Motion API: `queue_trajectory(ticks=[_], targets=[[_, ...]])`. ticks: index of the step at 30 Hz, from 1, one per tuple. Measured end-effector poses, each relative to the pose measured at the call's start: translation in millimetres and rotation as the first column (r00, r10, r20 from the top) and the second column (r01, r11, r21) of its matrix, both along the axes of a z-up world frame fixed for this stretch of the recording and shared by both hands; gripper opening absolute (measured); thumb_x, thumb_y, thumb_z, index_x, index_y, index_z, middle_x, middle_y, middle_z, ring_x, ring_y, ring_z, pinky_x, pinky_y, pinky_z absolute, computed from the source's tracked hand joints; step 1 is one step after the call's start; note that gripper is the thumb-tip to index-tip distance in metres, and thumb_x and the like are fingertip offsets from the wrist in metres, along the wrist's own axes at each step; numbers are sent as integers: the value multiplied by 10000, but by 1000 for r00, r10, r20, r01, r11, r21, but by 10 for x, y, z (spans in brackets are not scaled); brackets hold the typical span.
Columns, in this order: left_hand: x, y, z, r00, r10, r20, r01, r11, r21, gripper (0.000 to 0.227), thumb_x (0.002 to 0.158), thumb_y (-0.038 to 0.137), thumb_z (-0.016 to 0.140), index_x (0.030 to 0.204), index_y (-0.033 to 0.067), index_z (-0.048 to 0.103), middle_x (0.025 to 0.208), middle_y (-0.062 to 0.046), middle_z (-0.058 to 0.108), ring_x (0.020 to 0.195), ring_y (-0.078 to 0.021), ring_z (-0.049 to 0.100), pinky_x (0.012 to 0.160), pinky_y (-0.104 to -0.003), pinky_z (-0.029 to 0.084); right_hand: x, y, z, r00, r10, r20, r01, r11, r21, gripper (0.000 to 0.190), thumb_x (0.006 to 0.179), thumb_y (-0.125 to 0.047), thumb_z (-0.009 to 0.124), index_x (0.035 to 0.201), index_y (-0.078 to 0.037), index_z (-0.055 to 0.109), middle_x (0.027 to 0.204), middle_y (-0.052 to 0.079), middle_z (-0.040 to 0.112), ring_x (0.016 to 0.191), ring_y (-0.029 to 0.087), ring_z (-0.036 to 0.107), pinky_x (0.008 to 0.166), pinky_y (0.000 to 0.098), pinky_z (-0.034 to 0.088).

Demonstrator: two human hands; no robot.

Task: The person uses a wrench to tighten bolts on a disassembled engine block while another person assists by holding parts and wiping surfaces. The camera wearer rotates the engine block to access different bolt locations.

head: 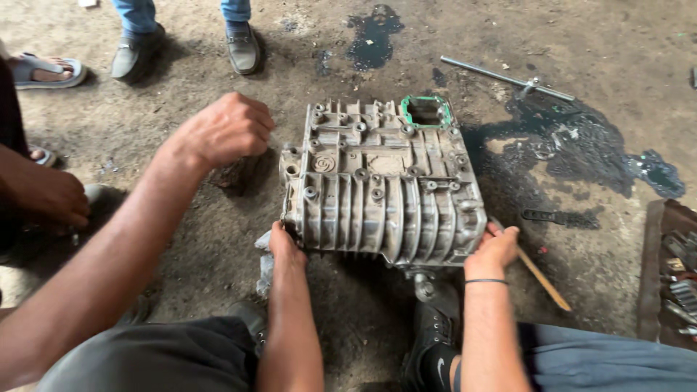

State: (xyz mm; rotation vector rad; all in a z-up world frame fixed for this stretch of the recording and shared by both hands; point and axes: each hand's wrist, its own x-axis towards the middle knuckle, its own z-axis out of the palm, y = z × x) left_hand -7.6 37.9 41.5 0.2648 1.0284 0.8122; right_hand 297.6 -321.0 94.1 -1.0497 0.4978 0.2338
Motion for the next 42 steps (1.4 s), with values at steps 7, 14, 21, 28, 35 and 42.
queue_trajectory(ticks=[7, 14, 21, 28, 35, 42], targets=[[-82, -357, 1246, 994, 36, -104, -49, 991, -123, 288, 894, 331, 521, 926, 111, 704, 869, -34, 711, 792, -221, 658, 748, -425, 542, -110, -120, 1294, 985, 151, 81, -148, 988, -32, 529, 1035, -557, 366, 1034, -79, 592, 1165, 289, 709, 1090, 383, 697, 948, 508, 556], [148, -304, 1996, 963, -24, -270, 45, 996, 71, 361, 881, 405, 578, 1106, 138, 670, 992, 9, 662, 939, -148, 567, 820, -324, 418, 621, 492, 2250, 845, 485, 226, -486, 872, -58, 569, 1040, -550, 428, 1176, -28, 606, 1339, 297, 671, 1256, 408, 672, 1090, 530, 508], [339, 328, 1696, 998, -58, 26, 51, 973, 224, 416, 949, 409, 637, 1202, 80, 667, 880, 15, 564, 752, -123, 481, 633, -270, 364, 259, 1464, 2691, 537, 496, 683, -366, 866, -341, 542, 1085, -529, 526, 1179, -17, 677, 1193, 156, 722, 1165, 274, 691, 1041, 432, 503], [510, 367, 1754, 990, -26, -139, 89, 878, 470, 376, 936, 305, 650, 1242, 86, 653, 840, 33, 594, 682, -48, 522, 591, -218, 418, -52, 2009, 2777, 510, 533, 675, -437, 836, -331, 515, 1120, -440, 436, 1096, 23, 661, 991, 152, 757, 841, 209, 713, 830, 320, 563], [466, 99, 1688, 902, 163, -400, 66, 863, 501, 291, 965, 307, 679, 1128, 74, 620, 877, 9, 581, 775, -82, 516, 689, -263, 454, -551, 1743, 2464, 497, 419, 760, -222, 908, -356, 502, 1175, -394, 420, 1091, 61, 615, 894, 146, 686, 796, 215, 673, 752, 313, 545], [432, 123, 1511, 926, 209, -313, -37, 878, 476, 238, 954, 251, 678, 1094, 69, 616, 881, -1, 560, 771, -98, 485, 692, -283, 426, -675, 1646, 2443, 459, 448, 767, -235, 894, -381, 520, 1185, -406, 385, 1099, 55, 609, 861, 125, 673, 776, 163, 624, 746, 298, 516]])
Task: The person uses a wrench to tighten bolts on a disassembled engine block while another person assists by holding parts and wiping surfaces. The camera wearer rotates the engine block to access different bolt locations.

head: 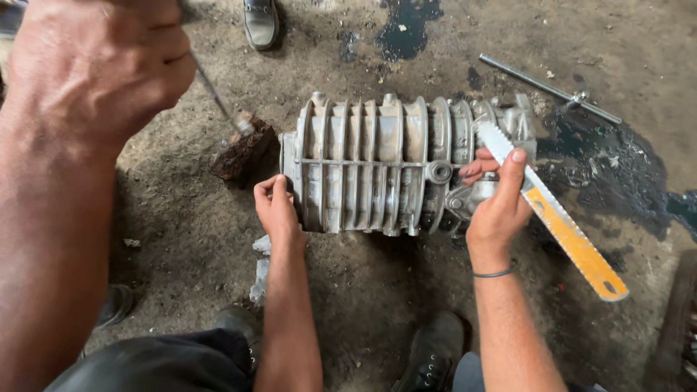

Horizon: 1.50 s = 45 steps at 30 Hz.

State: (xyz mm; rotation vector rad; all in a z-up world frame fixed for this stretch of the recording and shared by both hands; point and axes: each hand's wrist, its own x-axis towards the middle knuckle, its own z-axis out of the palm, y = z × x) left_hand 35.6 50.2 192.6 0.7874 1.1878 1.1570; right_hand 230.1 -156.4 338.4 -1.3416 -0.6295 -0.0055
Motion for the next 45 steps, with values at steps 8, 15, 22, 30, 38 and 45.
queue_trajectory(ticks=[8, 15, 22, 30, 38, 45], targets=[[-5, 3, -7, 998, -14, -67, 16, 999, 28, 239, 914, 233, 658, 1101, 88, 621, 900, 5, 578, 779, -80, 504, 704, -243, 444, 60, 18, 30, 1000, -11, -4, 11, 999, -45, 511, 1171, -388, 393, 1082, 56, 630, 819, 122, 680, 716, 160, 623, 697, 293, 516], [6, -123, 179, 987, -46, -151, 51, 998, 25, 304, 969, 328, 641, 1104, 61, 584, 925, 3, 578, 802, -92, 507, 701, -244, 441, 331, 46, 85, 997, 62, -46, -63, 998, -31, 481, 1182, -367, 417, 1117, 64, 620, 839, 118, 665, 743, 173, 646, 699, 299, 520], [68, -244, 603, 845, 38, -533, 44, 989, 141, 312, 978, 320, 653, 1122, 43, 665, 1153, -103, 531, 934, -164, 611, 840, -358, 507, 428, 76, 44, 997, 74, -34, -73, 997, 15, 466, 1216, -352, 440, 1111, 68, 610, 903, 132, 674, 832, 194, 667, 764, 331, 547], [172, -522, 1027, 717, 306, -626, 191, 778, 598, 342, 1000, 250, 640, 1277, 51, 641, 1338, -151, 564, 1261, -341, 531, 1048, -462, 433, 125, -72, -77, 1000, 3, -7, -3, 999, -46, 409, 1151, -332, 434, 1081, 34, 601, 948, 111, 705, 813, 159, 677, 749, 297, 545], [173, -569, 789, 616, 251, -747, 383, 733, 562, 485, 1039, 361, 604, 1428, 77, 550, 1397, -170, 595, 1348, -367, 495, 1057, -504, 406, 109, -180, 38, 994, -24, 111, 42, 986, -163, 451, 1169, -349, 416, 1098, 30, 648, 1019, 94, 725, 895, 124, 625, 841, 274, 507], [102, -531, 852, 620, 158, -769, 437, 744, 506, 512, 1020, 363, 605, 1448, 93, 526, 1397, -163, 587, 1341, -362, 490, 1041, -506, 412, 534, -656, 45, 965, -230, -127, 245, 963, 116, 400, 1133, -344, 502, 1143, 7, 693, 1008, 100, 739, 803, 121, 655, 717, 257, 539]])
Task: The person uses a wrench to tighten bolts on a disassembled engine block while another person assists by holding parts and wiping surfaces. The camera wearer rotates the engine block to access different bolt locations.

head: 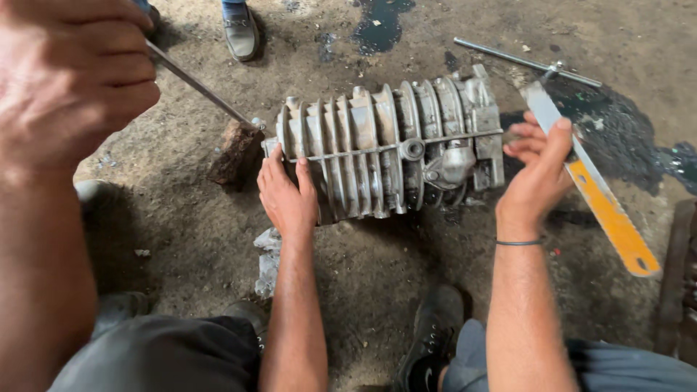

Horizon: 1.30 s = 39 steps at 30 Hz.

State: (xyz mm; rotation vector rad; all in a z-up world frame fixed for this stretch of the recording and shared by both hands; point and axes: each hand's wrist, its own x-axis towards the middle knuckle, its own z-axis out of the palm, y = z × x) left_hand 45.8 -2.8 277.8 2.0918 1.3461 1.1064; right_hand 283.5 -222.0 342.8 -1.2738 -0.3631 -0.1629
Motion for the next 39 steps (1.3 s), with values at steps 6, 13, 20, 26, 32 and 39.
queue_trajectory(ticks=[6, 13, 20, 26, 32, 39], targets=[[41, -12, 5, 1000, 14, -5, -14, 1000, -4, 496, 1033, 353, 608, 1452, 105, 511, 1410, -159, 576, 1370, -368, 468, 1048, -524, 401, -375, -332, -719, 942, -215, -258, 252, 960, 120, 250, 1099, -255, 524, 968, -55, 598, 855, 38, 655, 709, 87, 630, 555, 236, 480], [71, -33, -83, 999, 31, 32, -31, 1000, -2, 490, 1047, 329, 597, 1471, 102, 498, 1462, -172, 548, 1391, -397, 455, 1048, -550, 405, -1098, -287, -1194, 961, -247, -122, 222, 957, -184, 116, 1029, -107, 511, 1006, -31, 595, 791, 27, 632, 648, 96, 547, 600, 270, 458], [91, -55, -96, 998, 47, 32, -48, 998, 27, 495, 1060, 330, 588, 1480, 88, 486, 1475, -186, 533, 1395, -408, 460, 1040, -555, 413, -1230, -238, -690, 860, -154, 486, 427, 740, -521, 95, 1038, -69, 632, 1025, 1, 694, 918, 135, 672, 834, 298, 665, 736, 393, 516], [71, -59, -130, 999, 48, -10, -47, 997, 66, 507, 1081, 362, 564, 1493, 80, 476, 1490, -175, 535, 1413, -392, 458, 1066, -545, 395, -1369, -5, -544, 828, -181, 531, 480, 719, -502, 126, 1016, -50, 648, 1101, 9, 718, 969, 151, 683, 865, 307, 689, 761, 384, 546], [114, -98, -161, 996, 87, -2, -86, 992, 88, 513, 1097, 383, 530, 1505, 74, 487, 1498, -177, 537, 1434, -372, 444, 1099, -537, 355, -1393, -53, -551, 893, -110, 436, 340, 800, -495, 106, 1021, -36, 645, 1089, 7, 716, 1000, 122, 705, 900, 266, 714, 784, 357, 562], [130, -97, -164, 994, 107, 6, -107, 989, 106, 508, 1107, 404, 515, 1491, 72, 508, 1481, -164, 570, 1431, -348, 460, 1115, -519, 342, -1373, -44, -511, 915, -171, 366, 335, 826, -452, 132, 1025, -35, 628, 1118, 12, 709, 1026, 123, 705, 853, 239, 699, 744, 333, 561]])
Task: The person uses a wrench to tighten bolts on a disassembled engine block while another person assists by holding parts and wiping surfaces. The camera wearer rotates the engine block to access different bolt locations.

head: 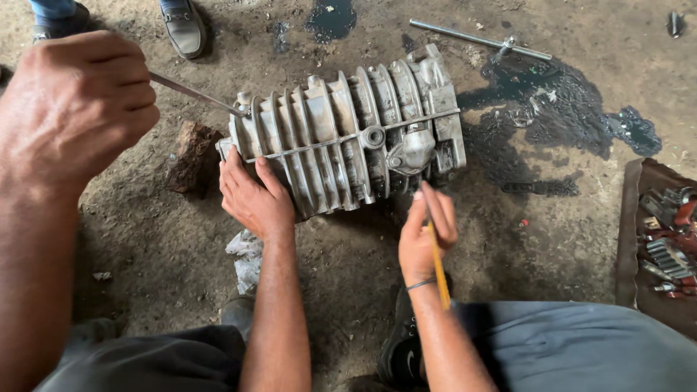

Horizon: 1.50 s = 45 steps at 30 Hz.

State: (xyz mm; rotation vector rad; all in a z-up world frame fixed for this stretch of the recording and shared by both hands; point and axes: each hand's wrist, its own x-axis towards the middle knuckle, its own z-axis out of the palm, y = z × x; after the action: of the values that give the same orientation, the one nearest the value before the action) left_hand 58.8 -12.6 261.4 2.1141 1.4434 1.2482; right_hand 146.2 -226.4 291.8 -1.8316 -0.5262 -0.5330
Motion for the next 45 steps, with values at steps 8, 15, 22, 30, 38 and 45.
queue_trajectory(ticks=[8, 15, 22, 30, 38, 45], targets=[[19, -14, 12, 1000, 14, 7, -15, 999, 31, 496, 1102, 394, 521, 1481, 74, 525, 1475, -140, 583, 1404, -334, 487, 1089, -508, 369, 171, -222, -16, 992, 71, 102, -61, 993, -102, 103, 1018, 2, 651, 1091, -6, 723, 991, 125, 703, 882, 247, 696, 769, 352, 546], [24, -11, -23, 999, 45, 6, -45, 997, 70, 493, 1085, 386, 559, 1467, 76, 553, 1448, -142, 600, 1371, -341, 514, 1068, -501, 388, 15, -94, -101, 997, 68, -22, -69, 996, -55, 126, 981, -9, 669, 1089, 10, 730, 918, 113, 691, 767, 220, 666, 684, 333, 530], [-3, -20, 8, 1000, 18, 16, -19, 998, 64, 487, 1076, 356, 577, 1464, 63, 551, 1452, -127, 605, 1367, -334, 518, 1060, -497, 398, 70, -147, -122, 993, -51, 104, 64, 989, -134, 127, 1003, -31, 672, 1110, -4, 734, 962, 119, 687, 829, 222, 667, 695, 325, 526], [21, -40, 22, 999, 40, 36, -43, 996, 77, 461, 1081, 350, 584, 1450, 73, 567, 1435, -114, 625, 1370, -321, 535, 1068, -489, 403, 91, -162, -206, 987, 0, -161, -14, 996, -83, 100, 1016, -65, 662, 1029, -7, 742, 824, 78, 662, 683, 183, 666, 622, 319, 493], [14, -21, -11, 998, 49, 35, -52, 995, 85, 472, 1062, 347, 604, 1451, 82, 576, 1431, -117, 631, 1378, -321, 535, 1078, -479, 407, 157, -138, -453, 952, 54, -302, -54, 999, 7, 184, 1050, -152, 654, 1030, 7, 744, 793, 75, 650, 665, 173, 637, 635, 332, 494], [10, -32, -5, 999, 40, 37, -43, 997, 71, 473, 1067, 351, 597, 1447, 72, 575, 1434, -118, 630, 1378, -321, 530, 1073, -485, 406, 129, -111, -272, 997, -72, -24, 70, 994, -79, 165, 1021, -136, 665, 1057, 4, 745, 957, 78, 685, 774, 187, 672, 590, 291, 487]])
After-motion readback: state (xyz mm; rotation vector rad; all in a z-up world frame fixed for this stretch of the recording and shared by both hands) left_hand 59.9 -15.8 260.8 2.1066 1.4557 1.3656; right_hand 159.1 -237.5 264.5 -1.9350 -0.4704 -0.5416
